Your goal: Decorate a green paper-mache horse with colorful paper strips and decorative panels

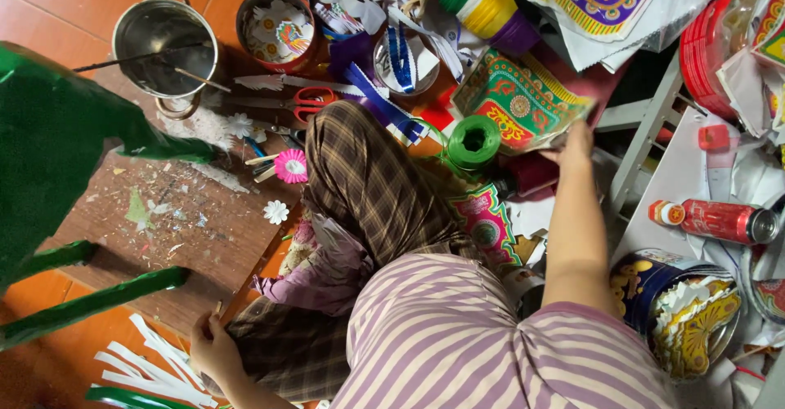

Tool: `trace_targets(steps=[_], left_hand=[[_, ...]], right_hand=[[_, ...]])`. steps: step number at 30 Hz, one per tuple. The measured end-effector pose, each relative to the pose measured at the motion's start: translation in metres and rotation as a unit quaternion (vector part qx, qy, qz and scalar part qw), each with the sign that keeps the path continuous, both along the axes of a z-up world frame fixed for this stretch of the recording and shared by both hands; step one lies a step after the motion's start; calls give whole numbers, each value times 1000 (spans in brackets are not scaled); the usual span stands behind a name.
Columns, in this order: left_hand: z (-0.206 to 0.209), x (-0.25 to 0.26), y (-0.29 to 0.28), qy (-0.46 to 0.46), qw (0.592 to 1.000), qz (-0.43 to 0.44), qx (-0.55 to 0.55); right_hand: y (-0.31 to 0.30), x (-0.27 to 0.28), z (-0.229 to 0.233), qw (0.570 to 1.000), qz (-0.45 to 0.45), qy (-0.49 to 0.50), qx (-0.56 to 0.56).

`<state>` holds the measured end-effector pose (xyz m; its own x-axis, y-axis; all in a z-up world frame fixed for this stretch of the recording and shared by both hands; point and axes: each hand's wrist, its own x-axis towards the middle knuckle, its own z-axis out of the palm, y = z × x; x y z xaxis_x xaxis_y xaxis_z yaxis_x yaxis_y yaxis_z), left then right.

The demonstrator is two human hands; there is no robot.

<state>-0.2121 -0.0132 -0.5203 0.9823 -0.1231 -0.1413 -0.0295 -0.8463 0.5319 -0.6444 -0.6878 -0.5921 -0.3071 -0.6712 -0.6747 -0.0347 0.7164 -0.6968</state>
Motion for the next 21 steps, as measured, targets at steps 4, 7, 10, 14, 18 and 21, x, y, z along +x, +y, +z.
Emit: trace_targets(steps=[4, 7, 10, 14, 18, 21], left_hand=[[-3, -1, 4, 5, 1000, 19, -2], [-4, -3, 5, -19, 1000, 3, 1], [-11, 3, 7, -11, 1000, 5, 21], [-22, 7, 11, -3, 1000, 5, 1], [-25, 9, 14, 2, 1000, 0, -10], [-33, 8, 17, -2, 1000, 2, -18]], right_hand=[[21, 31, 4, 996, 53, 72, 27], [-2, -3, -33, 997, 13, 80, -7], [-40, -53, -24, 993, -70, -32, -86], [-58, -83, 87, 988, -11, -55, -147], [-80, -124, 153, 980, 104, -16, -170], [-155, -205, 107, 959, 253, -26, -127]])
